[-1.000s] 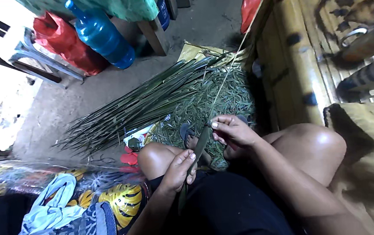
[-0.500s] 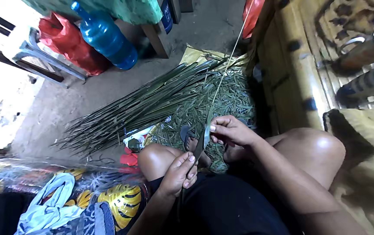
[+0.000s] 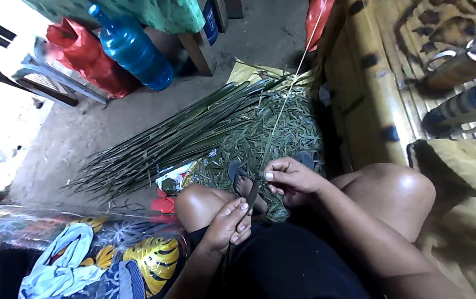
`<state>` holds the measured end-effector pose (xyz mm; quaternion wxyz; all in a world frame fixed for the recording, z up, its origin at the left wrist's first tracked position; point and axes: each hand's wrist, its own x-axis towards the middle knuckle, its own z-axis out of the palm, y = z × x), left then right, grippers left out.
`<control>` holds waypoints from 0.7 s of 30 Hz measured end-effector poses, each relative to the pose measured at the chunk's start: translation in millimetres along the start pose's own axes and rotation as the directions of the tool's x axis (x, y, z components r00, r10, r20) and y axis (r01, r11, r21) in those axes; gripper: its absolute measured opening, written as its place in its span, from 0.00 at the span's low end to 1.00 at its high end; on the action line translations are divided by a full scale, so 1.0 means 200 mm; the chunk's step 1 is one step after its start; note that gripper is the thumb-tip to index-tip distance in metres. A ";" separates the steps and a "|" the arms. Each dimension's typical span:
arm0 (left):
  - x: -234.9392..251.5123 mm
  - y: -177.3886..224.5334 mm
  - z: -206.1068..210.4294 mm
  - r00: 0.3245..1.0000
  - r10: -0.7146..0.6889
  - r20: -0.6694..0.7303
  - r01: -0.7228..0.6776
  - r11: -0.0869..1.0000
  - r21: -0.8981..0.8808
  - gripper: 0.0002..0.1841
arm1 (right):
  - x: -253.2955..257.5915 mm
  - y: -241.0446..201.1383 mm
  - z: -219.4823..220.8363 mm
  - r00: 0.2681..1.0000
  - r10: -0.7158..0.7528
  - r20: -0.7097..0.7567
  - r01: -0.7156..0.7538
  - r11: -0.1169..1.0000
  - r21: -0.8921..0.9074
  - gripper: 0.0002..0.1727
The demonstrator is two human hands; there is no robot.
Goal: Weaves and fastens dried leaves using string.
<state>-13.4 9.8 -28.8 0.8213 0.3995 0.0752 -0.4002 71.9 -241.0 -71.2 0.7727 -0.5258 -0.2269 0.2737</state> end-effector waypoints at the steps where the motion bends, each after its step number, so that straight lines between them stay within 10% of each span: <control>1: -0.01 0.00 0.00 1.000 -0.001 0.013 0.002 1.000 -0.019 0.11 | 0.01 0.00 -0.02 0.999 -0.025 -0.027 0.024 1.000 -0.015 0.16; 13: -0.03 -0.02 0.00 0.999 0.039 -0.019 -0.039 0.999 0.023 0.11 | 0.07 -0.09 -0.16 0.902 -0.046 -0.430 0.032 0.999 -0.038 0.15; 21: 0.01 0.00 0.02 0.985 0.139 -0.099 -0.107 0.955 0.275 0.09 | -0.05 -0.04 0.05 0.968 0.179 0.178 -0.181 0.983 -0.008 0.14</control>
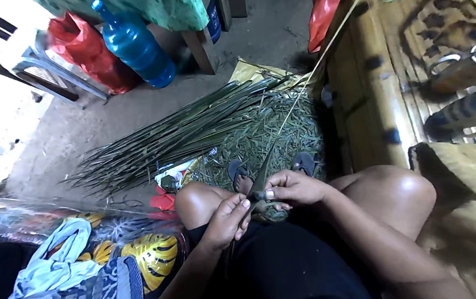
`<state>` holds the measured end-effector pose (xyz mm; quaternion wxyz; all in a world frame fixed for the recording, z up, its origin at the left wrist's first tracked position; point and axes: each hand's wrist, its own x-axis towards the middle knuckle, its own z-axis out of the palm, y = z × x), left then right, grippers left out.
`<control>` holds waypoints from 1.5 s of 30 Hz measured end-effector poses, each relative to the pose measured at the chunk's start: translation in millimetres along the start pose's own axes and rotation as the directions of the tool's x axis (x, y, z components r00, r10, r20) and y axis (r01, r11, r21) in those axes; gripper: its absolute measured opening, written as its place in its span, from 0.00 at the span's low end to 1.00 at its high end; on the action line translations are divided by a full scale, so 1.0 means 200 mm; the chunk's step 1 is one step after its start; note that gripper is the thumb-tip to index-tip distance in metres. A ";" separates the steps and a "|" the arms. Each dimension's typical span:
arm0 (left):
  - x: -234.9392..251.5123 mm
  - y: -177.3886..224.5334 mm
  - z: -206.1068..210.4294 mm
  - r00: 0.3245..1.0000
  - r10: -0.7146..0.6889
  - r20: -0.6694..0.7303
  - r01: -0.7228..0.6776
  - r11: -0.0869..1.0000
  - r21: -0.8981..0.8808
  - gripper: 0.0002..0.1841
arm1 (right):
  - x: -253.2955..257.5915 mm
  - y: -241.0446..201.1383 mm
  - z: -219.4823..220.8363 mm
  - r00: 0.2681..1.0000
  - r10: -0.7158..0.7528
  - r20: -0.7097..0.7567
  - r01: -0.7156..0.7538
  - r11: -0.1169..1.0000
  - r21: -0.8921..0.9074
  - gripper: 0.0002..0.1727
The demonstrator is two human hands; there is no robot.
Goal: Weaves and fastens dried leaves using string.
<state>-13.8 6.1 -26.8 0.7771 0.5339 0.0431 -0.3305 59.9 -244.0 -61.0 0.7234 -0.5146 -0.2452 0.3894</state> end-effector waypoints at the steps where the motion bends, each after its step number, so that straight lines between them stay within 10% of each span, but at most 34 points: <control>1: 0.00 0.00 0.01 1.000 -0.005 -0.001 0.005 1.000 0.000 0.09 | 0.00 0.01 0.00 1.000 -0.024 -0.011 0.024 1.000 0.012 0.14; 18: -0.05 0.00 -0.01 0.998 0.012 -0.057 -0.012 1.000 0.007 0.10 | 0.09 -0.10 -0.26 0.836 -0.188 -0.515 0.148 0.982 -0.118 0.12; 25: -0.03 0.01 0.00 0.979 0.093 -0.183 -0.049 0.971 0.232 0.09 | 0.06 -0.03 -0.06 0.980 0.025 -0.195 -0.026 1.000 0.000 0.12; 37: -0.07 -0.02 -0.01 0.975 0.140 -0.174 -0.074 0.938 0.339 0.09 | 0.05 -0.17 -0.21 0.855 -0.020 -0.518 0.012 1.000 -0.019 0.12; 45: -0.03 0.00 -0.07 0.996 -0.078 0.047 0.084 0.985 -0.151 0.16 | 0.06 0.02 0.03 0.962 -0.011 -0.271 0.058 0.984 0.166 0.13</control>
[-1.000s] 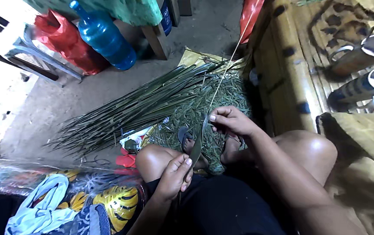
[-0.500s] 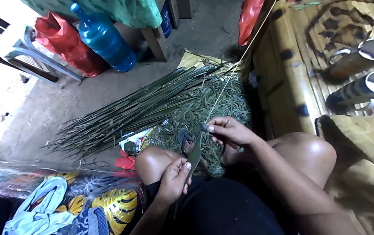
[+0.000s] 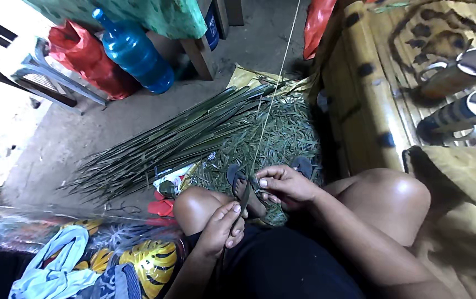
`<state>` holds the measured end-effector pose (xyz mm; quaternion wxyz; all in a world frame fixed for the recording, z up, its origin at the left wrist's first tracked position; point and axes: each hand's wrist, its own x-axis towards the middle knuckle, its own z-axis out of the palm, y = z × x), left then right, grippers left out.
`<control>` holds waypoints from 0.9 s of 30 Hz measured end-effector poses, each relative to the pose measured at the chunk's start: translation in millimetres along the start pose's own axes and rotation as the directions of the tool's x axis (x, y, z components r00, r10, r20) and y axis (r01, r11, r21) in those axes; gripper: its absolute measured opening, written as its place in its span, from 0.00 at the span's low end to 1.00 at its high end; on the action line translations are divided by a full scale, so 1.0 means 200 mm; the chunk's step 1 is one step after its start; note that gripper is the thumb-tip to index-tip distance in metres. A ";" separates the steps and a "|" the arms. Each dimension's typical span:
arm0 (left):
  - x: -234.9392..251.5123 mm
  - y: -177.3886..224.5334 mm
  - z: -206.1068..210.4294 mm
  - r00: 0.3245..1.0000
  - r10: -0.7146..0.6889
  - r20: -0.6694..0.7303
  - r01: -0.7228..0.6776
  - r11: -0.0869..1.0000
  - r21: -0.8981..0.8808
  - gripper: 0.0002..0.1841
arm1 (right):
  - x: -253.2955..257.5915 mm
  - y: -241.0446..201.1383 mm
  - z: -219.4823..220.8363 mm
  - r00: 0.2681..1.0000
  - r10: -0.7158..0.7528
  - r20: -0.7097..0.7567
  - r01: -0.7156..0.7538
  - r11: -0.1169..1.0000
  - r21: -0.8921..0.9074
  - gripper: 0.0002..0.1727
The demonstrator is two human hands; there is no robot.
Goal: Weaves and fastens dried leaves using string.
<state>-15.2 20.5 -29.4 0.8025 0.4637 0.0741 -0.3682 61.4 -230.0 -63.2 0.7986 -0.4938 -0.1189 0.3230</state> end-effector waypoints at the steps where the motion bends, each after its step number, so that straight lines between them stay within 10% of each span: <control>1: -0.01 0.00 -0.01 0.999 -0.019 0.044 0.021 0.999 -0.043 0.16 | 0.00 -0.01 0.00 1.000 -0.005 -0.023 0.005 1.000 0.004 0.13; 15: -0.06 -0.05 -0.09 0.957 -0.089 0.278 0.167 0.947 -0.273 0.17 | 0.08 -0.25 -0.18 0.936 -0.111 -0.333 0.086 0.993 -0.086 0.15; 27: -0.03 -0.05 -0.12 0.894 -0.120 0.433 0.330 0.829 -0.451 0.12 | 0.05 -0.07 -0.03 0.994 0.017 -0.107 -0.014 1.000 0.024 0.15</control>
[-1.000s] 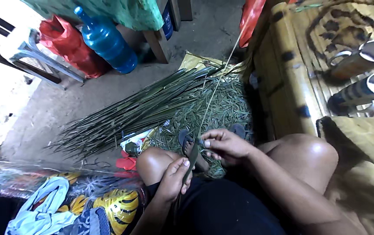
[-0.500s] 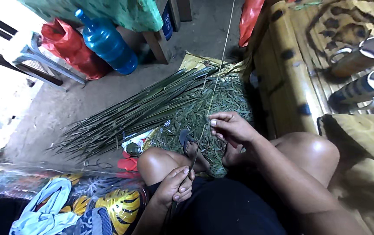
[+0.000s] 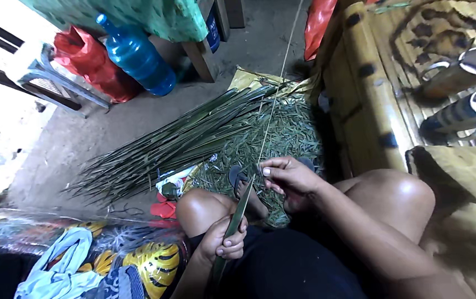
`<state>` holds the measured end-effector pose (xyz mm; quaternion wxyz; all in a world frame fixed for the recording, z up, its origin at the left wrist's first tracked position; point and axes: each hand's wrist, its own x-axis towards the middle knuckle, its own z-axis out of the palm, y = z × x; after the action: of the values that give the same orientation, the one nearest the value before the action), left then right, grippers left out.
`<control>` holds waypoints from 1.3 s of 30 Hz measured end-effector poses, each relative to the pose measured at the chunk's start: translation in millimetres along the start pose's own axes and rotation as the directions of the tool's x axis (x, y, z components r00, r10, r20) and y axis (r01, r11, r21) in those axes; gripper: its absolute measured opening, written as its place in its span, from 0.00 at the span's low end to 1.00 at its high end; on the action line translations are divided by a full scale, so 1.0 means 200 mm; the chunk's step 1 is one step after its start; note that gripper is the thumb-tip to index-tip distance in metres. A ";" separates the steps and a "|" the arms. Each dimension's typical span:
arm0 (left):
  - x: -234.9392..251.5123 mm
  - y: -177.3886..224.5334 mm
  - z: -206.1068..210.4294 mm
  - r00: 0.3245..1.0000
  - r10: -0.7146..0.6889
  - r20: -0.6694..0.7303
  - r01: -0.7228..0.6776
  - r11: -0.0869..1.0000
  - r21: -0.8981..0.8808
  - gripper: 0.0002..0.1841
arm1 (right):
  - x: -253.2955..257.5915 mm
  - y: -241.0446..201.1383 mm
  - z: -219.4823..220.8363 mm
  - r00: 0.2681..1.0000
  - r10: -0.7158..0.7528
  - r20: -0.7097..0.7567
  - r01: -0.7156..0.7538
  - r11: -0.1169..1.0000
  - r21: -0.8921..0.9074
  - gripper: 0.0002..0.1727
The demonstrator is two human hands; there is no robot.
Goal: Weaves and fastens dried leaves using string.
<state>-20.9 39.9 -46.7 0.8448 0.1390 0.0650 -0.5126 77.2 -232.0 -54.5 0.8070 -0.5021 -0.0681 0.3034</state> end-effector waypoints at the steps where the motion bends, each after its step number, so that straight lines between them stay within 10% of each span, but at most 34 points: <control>1: 0.00 0.00 0.00 1.000 -0.008 0.005 0.008 1.000 0.002 0.12 | 0.02 -0.03 -0.03 1.000 -0.007 -0.029 0.006 1.000 -0.011 0.15; 7: -0.05 -0.04 0.01 0.972 0.138 -0.192 -0.064 0.935 0.348 0.17 | 0.15 -0.27 -0.23 0.970 -0.095 -0.222 0.079 0.994 -0.079 0.16; 10: -0.02 -0.06 0.07 0.800 0.457 -0.389 0.002 0.646 0.763 0.14 | 0.20 -0.37 -0.27 0.926 -0.127 -0.355 0.114 0.992 -0.058 0.16; 15: 0.03 -0.05 0.09 0.633 0.722 -0.278 0.123 0.262 0.957 0.11 | 0.11 -0.22 -0.07 0.966 0.019 -0.256 -0.062 0.985 -0.160 0.16; 20: 0.04 -0.05 0.08 0.627 0.751 -0.207 0.189 0.111 0.976 0.11 | 0.02 -0.03 0.06 0.987 0.152 -0.047 -0.156 0.981 -0.118 0.15; 29: 0.00 -0.09 0.06 0.620 0.776 -0.113 0.240 -0.051 0.969 0.11 | 0.08 -0.19 -0.07 0.950 0.014 -0.313 -0.055 0.991 -0.124 0.16; 39: -0.01 -0.09 0.03 0.667 0.741 -0.078 0.284 -0.156 0.946 0.14 | 0.04 -0.10 0.02 0.977 0.094 -0.193 -0.118 0.986 -0.119 0.15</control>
<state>-38.0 32.0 -43.8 0.4447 0.8868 -0.0723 -0.1027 90.8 -231.6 -37.0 0.7581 -0.5826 0.0152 0.2927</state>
